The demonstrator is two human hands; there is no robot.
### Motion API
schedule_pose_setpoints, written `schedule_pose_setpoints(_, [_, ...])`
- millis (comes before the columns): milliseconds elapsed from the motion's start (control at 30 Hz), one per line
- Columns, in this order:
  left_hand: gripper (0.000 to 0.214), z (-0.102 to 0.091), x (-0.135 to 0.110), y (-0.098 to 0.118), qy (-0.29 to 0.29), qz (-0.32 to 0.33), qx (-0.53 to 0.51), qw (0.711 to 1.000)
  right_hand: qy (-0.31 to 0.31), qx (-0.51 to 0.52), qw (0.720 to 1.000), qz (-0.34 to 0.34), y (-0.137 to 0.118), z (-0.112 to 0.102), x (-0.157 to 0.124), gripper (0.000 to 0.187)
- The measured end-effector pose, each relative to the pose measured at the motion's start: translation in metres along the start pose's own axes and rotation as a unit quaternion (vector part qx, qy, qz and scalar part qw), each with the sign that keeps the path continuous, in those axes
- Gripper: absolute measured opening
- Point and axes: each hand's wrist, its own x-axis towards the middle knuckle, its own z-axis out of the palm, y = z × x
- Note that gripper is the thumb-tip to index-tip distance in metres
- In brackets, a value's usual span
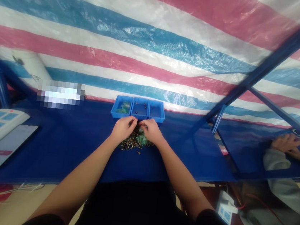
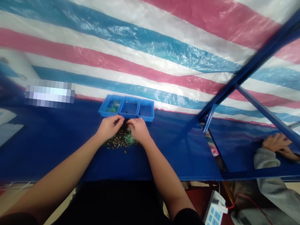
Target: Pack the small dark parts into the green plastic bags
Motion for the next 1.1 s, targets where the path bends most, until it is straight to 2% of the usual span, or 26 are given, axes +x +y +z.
schedule_pose_setpoints(167, [0.027,0.004,0.0,-0.002,-0.027,0.034,-0.034,0.998,0.081,0.153,0.983,0.056,-0.003,-0.01,-0.002,0.019])
schedule_pose_setpoints(300, [0.026,0.004,-0.001,-0.001,-0.045,0.045,-0.045,0.997,0.077,0.217,0.971,0.07,-0.004,-0.01,-0.003,0.02])
schedule_pose_setpoints(500, [0.029,0.005,-0.002,-0.001,-0.042,0.031,-0.092,0.994,0.051,0.218,0.974,0.039,-0.008,-0.004,-0.005,0.031])
schedule_pose_setpoints(600, [0.029,0.005,-0.003,-0.001,-0.039,0.012,-0.102,0.994,0.08,0.219,0.972,0.041,-0.012,-0.003,-0.005,0.025])
schedule_pose_setpoints(700, [0.028,0.005,-0.003,-0.001,-0.032,0.006,-0.104,0.994,0.104,0.237,0.963,0.076,-0.011,-0.001,-0.005,0.022])
schedule_pose_setpoints(867, [0.025,0.003,-0.003,0.002,-0.033,0.008,-0.092,0.995,0.097,0.294,0.944,0.114,-0.008,0.001,-0.004,0.024])
schedule_pose_setpoints(1100, [0.027,0.002,-0.003,0.003,-0.042,-0.001,-0.082,0.996,0.153,0.247,0.95,0.113,-0.014,-0.009,-0.004,0.023])
